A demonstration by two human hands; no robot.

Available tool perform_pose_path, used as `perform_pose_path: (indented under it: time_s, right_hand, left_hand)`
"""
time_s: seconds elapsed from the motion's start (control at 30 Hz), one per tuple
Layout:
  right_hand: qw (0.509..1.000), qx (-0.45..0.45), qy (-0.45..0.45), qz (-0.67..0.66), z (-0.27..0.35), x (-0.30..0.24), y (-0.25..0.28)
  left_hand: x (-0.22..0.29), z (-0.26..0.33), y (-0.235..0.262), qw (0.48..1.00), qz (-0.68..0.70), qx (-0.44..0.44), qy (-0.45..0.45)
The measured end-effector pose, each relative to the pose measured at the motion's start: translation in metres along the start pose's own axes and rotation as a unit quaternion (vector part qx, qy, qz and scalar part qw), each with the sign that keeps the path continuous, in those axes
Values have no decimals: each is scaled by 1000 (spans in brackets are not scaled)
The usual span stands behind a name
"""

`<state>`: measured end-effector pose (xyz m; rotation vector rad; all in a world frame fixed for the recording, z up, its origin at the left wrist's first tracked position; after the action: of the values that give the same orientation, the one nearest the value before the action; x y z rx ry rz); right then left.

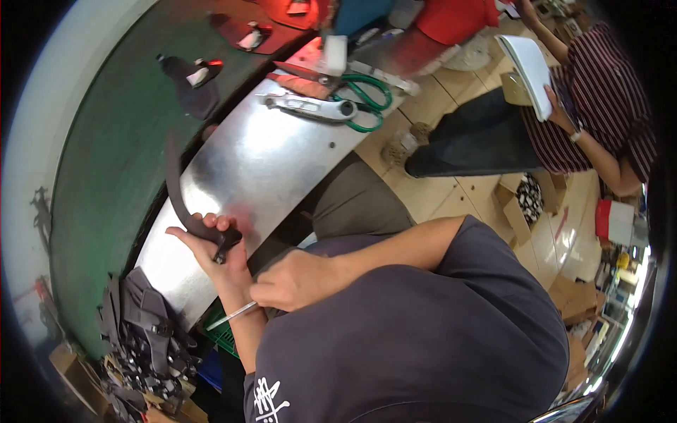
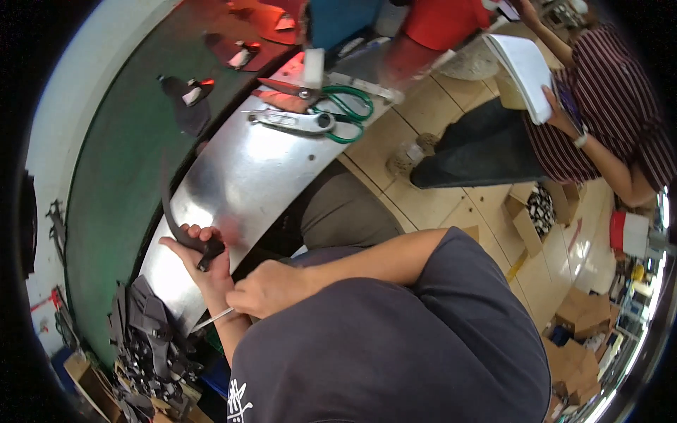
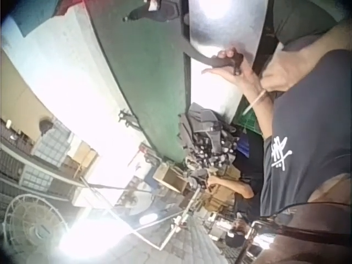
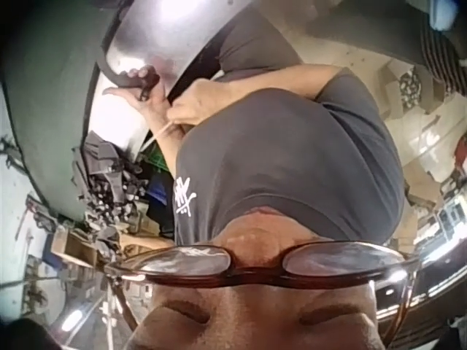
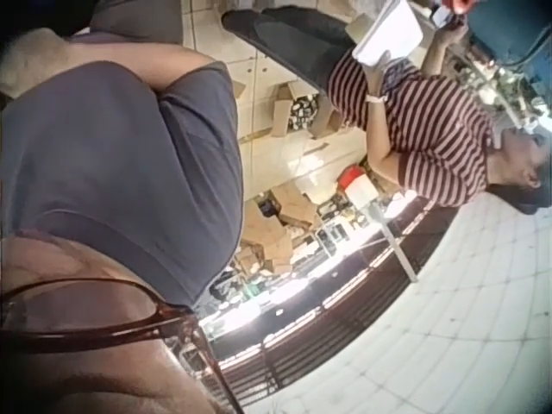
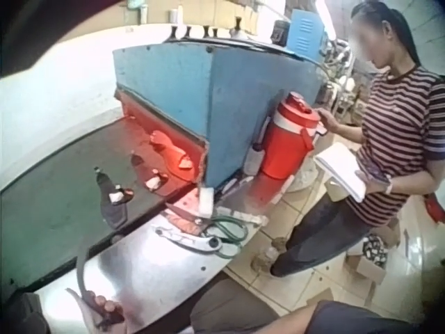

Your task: Cleaning or prepping shoe outsoles and heel components using a small tool on a workbench.

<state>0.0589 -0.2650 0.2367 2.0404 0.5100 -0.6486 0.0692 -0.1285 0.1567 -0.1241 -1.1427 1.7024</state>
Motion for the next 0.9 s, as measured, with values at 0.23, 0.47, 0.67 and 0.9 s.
perform_pose_path:
  time_s: [0.23,0.47,0.67,0.9]
  right_hand:
    - [925,66,-352,-126,-8,97,32]
    - [944,43,-289,-152,-40,138,11]
    - [916,33,-328,-227,-43,157,2]
    - [913,35,-342,-221,-39,166,4]
  left_hand:
    - [64,-8,18,982,-126,-132,-42]
    - [190,35,46,927,-211,-43,-307]
    - [310,78,85,870,-255,69,-417]
    - [367,96,102,527,-709,227,-410]
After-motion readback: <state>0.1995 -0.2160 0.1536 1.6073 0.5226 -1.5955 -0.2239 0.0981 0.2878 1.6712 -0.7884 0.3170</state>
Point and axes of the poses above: each hand's wrist, its own z-axis away from the middle knuckle, its own y-axis out of the back of the hand, x = y × z, the point moved 8 cm from there along -z, towards the middle knuckle, and after that the axes turned 15 degrees about z, right-handed, at the moved point
